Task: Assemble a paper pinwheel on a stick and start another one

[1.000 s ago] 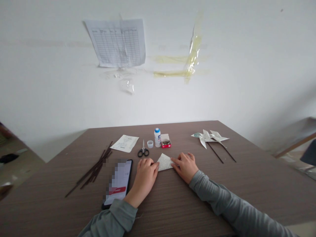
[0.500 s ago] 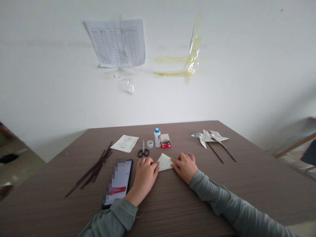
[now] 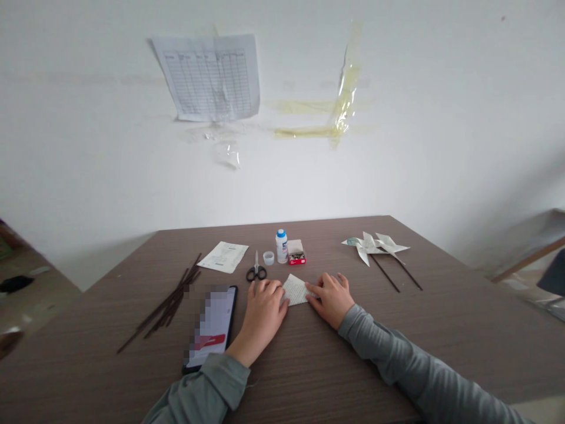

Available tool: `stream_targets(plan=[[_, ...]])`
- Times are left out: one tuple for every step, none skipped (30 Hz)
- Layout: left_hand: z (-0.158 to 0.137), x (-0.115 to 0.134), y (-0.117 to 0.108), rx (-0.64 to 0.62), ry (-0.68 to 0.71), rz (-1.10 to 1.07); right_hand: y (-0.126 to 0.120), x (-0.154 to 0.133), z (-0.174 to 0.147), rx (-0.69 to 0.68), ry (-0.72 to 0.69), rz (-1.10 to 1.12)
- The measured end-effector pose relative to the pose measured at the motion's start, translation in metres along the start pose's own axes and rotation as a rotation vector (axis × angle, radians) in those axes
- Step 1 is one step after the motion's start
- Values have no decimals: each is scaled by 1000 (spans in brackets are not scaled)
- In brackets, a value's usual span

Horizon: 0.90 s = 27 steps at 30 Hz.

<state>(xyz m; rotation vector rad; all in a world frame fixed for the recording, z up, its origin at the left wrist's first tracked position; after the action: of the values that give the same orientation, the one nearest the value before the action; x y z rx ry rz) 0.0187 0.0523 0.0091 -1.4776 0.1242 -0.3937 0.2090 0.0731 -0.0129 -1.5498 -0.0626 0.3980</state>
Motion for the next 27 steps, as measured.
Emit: stream_targets(plan=[[1, 1, -1, -10, -2, -5, -1, -1, 0, -19, 10, 6], [1, 2, -1, -18, -4, -8, -1, -2, -1, -36, 19, 11], [2, 2, -2, -25, -9, -10, -1, -2, -1, -49, 26, 17], [3, 2, -2, -31, -14, -14, -1, -3, -2, -58, 31, 21], [3, 2, -1, -37, -19, -21, 0, -3, -2, -59, 33, 24], [3, 3, -1, -43, -21, -31, 0, -3, -2, -51, 35, 25], [4, 3, 1, -49, -22, -42, 1, -3, -2, -37, 37, 25], [4, 3, 2, -58, -24, -53, 1, -3, -2, -18, 38, 24], [4, 2, 4, -66, -26, -62, 1, -3, -2, 3, 43, 24], [4, 2, 5, -73, -26, -69, 0, -2, -2, 21, 47, 24], [4, 2, 6, -78, -25, -74, 0, -2, -2, 32, 49, 28], [4, 2, 5, -77, -23, -78, -2, -3, -2, 39, 49, 34], [4, 2, 5, -74, -19, -82, -3, -3, -1, 42, 50, 41], [4, 2, 3, -69, -15, -87, -6, -4, -1, 45, 53, 47], [4, 2, 2, -66, -14, -92, -8, -5, -1, 47, 58, 51], [4, 2, 1, -69, -17, -98, -10, -6, -1, 51, 65, 54], [4, 1, 1, -77, -23, -104, -12, -6, -1, 55, 75, 55], [4, 0, 1, -89, -30, -107, -13, -7, -1, 57, 86, 55], [5, -1, 1, -99, -35, -110, -14, -7, 0, 56, 96, 56], [5, -2, 1, -106, -40, -111, -14, -8, 0, 53, 102, 59], [5, -2, 1, -110, -43, -112, -14, -9, 0, 44, 110, 64], [5, -3, 1, -112, -46, -114, -13, -9, 0, 30, 119, 71], [6, -4, 1, -111, -49, -116, -12, -9, 1, 15, 129, 81], [6, -4, 1, -111, -52, -117, -11, -8, 1, -1, 138, 93], [6, -5, 1, -113, -54, -119, -10, -7, 2, -15, 146, 106], [6, -5, 1, -116, -56, -119, -10, -6, 2, -27, 154, 119], [6, -6, 1, -119, -57, -119, -9, -4, 2, -36, 162, 129]])
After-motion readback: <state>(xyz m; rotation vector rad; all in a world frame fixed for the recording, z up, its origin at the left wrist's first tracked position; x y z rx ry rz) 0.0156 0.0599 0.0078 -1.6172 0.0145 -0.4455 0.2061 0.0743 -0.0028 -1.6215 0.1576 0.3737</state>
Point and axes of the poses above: each hand's wrist, its own z-axis towards the middle knuckle, its own y-axis out of the palm, x = y × z, the point moved 9 cm from there along z, towards the middle knuckle, and after that the axes turned 8 degrees about -x, right-handed, at the moved point
